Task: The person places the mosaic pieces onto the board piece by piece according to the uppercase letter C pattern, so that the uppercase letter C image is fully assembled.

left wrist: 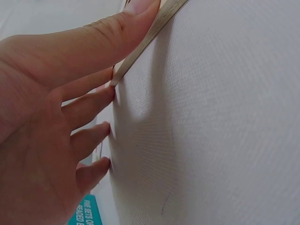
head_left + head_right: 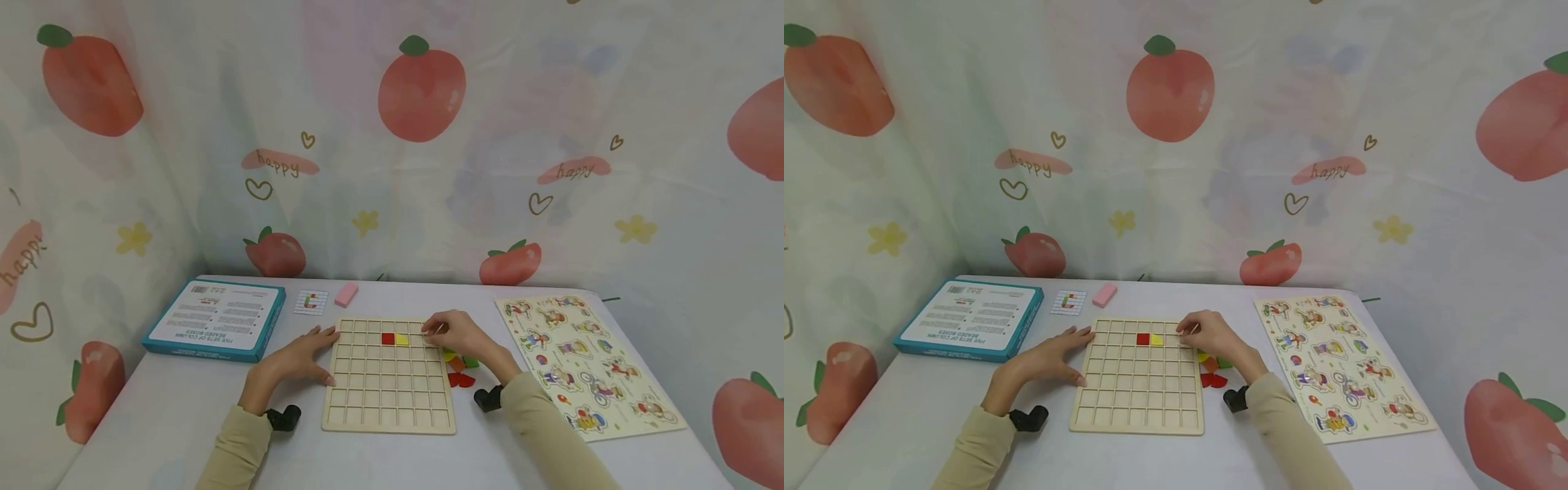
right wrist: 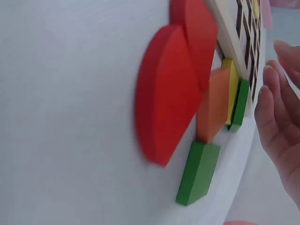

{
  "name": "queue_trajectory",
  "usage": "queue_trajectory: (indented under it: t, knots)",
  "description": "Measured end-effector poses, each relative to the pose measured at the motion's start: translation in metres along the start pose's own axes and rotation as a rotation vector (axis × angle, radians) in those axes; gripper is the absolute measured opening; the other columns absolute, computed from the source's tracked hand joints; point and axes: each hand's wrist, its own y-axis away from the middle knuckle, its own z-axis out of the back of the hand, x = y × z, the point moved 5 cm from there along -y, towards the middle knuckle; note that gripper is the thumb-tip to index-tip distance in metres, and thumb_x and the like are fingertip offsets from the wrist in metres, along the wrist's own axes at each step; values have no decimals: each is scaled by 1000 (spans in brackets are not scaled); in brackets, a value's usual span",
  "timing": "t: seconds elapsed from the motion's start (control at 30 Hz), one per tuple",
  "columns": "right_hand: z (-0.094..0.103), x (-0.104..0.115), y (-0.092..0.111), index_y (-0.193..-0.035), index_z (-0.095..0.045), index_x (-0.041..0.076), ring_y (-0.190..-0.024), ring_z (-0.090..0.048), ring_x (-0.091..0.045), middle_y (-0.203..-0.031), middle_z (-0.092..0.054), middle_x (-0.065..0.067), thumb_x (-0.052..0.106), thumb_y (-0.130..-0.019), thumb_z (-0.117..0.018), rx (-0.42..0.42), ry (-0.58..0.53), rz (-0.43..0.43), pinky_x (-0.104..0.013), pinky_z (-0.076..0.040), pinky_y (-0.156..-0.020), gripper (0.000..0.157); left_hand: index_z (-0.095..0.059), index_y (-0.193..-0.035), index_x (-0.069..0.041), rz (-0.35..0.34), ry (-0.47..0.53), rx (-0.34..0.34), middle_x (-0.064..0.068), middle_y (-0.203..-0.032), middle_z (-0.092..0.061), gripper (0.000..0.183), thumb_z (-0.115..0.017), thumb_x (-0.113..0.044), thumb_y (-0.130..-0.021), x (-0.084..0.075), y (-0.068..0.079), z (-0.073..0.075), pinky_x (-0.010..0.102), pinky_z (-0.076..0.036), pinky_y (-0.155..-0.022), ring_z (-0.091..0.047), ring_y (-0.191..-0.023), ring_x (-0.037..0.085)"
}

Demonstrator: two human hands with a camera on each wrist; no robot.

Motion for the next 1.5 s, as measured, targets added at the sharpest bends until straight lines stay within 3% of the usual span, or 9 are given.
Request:
queue_trajectory:
  t: [0.23,0.47,0.77,1.03,1.5]
  knots:
    - [7,-9,14,-102,-76,6,-80,-59,-15,-92,-71,-2,10,-92,-75,-15,32,26,-25,-52,-70,11,-43,-157,-10,-4,-2,0,10,-169,-30,96,-92,-25,-76,-1,1,0,65,-18,-124,-13,-159,41]
    - [14,-16,22,-97,-77,9,-75,-58,-14,-86,-70,1,11,-92,-75,-3,40,-15,-25,-50,-64,6,-42,-158,-10,-5,-22,-7,10,-169,-30,95,-91,-25,-78,0,1,5,64,-18,-124,-13,-159,41]
    - [14,-22,30,-97,-80,2,-71,-58,-12,-82,-75,-2,7,-92,-72,89,10,4,-22,-50,-62,10,-41,-158,-8,-15,-8,-1,11,-169,-29,95,-90,-24,-78,3,0,5,65,-17,-124,-12,-159,42]
    - [15,-26,32,-102,-78,2,-70,-54,-13,-78,-67,-1,7,-88,-76,32,40,7,-22,-45,-59,15,-42,-158,-9,-9,-1,1,11,-169,-30,95,-91,-24,-78,2,0,2,66,-17,-124,-12,-159,42]
    - [10,-30,29,-97,-76,8,-76,-54,-13,-87,-64,1,15,-85,-84,44,80,-14,-24,-47,-64,17,-41,-158,-10,-18,-17,1,9,-169,-29,95,-90,-27,-78,4,-3,-1,65,-17,-124,-12,-159,41]
